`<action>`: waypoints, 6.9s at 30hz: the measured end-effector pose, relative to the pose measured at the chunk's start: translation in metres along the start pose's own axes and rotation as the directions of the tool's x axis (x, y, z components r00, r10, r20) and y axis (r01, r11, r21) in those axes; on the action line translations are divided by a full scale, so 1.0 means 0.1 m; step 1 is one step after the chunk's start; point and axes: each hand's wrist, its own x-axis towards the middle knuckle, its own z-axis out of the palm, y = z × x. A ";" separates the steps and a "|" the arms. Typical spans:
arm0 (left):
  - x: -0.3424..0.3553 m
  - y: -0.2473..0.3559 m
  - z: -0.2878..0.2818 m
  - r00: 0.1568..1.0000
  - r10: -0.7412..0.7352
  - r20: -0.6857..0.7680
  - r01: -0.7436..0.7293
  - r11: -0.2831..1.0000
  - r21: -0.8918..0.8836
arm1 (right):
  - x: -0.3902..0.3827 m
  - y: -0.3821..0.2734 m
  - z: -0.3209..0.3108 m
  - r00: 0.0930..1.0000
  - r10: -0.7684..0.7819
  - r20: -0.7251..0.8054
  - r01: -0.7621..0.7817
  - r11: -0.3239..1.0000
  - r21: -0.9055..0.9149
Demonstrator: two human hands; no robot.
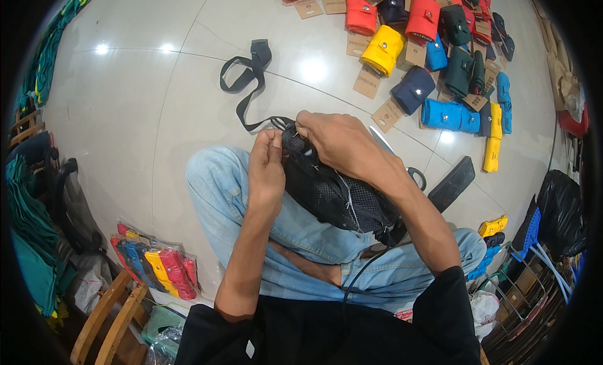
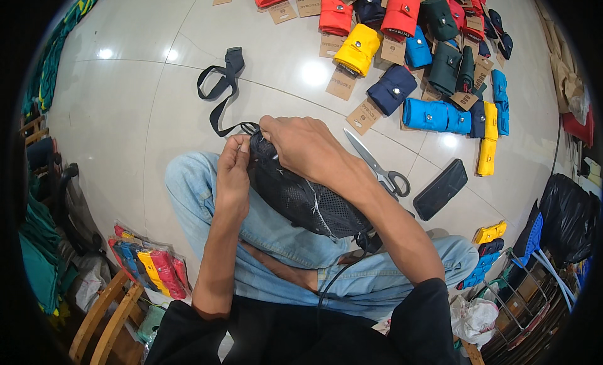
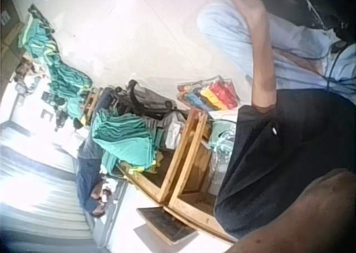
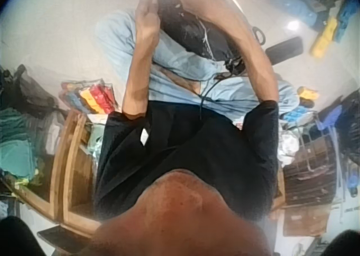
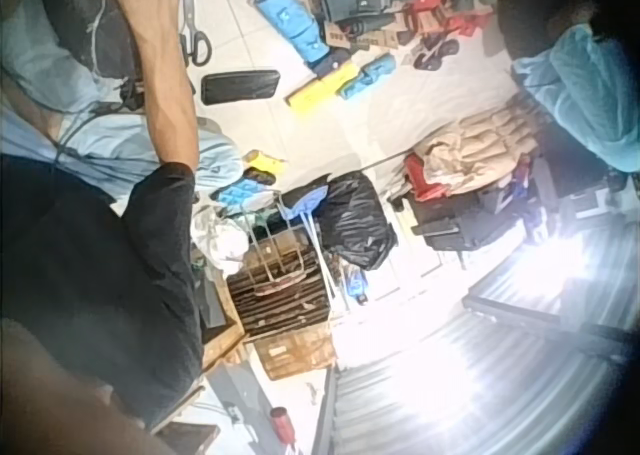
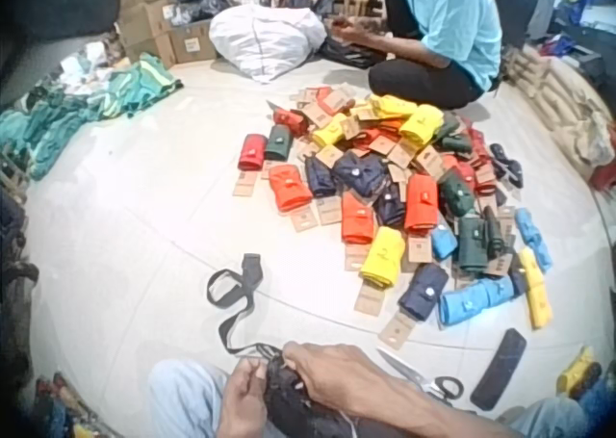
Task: The person is sitting on the floor and finishing a black bag by cutting excess thread with scissors and threading a black cord through a mesh panel with a needle and by hand.
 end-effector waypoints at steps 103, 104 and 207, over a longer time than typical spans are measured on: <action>0.20 0.24 -0.06 0.795 0.560 0.235 -0.603 0.770 0.208 | 0.04 -0.14 -0.31 0.845 0.523 0.110 -0.429 0.541 0.723; 0.21 0.26 -0.08 0.792 0.529 0.304 -0.600 0.769 0.223 | 0.12 -0.13 -0.39 0.856 0.491 0.160 -0.456 0.573 0.681; 0.59 0.54 -0.31 0.876 -0.162 0.454 0.096 0.981 0.166 | -0.19 -0.17 0.31 0.852 0.021 -0.522 0.047 0.992 0.116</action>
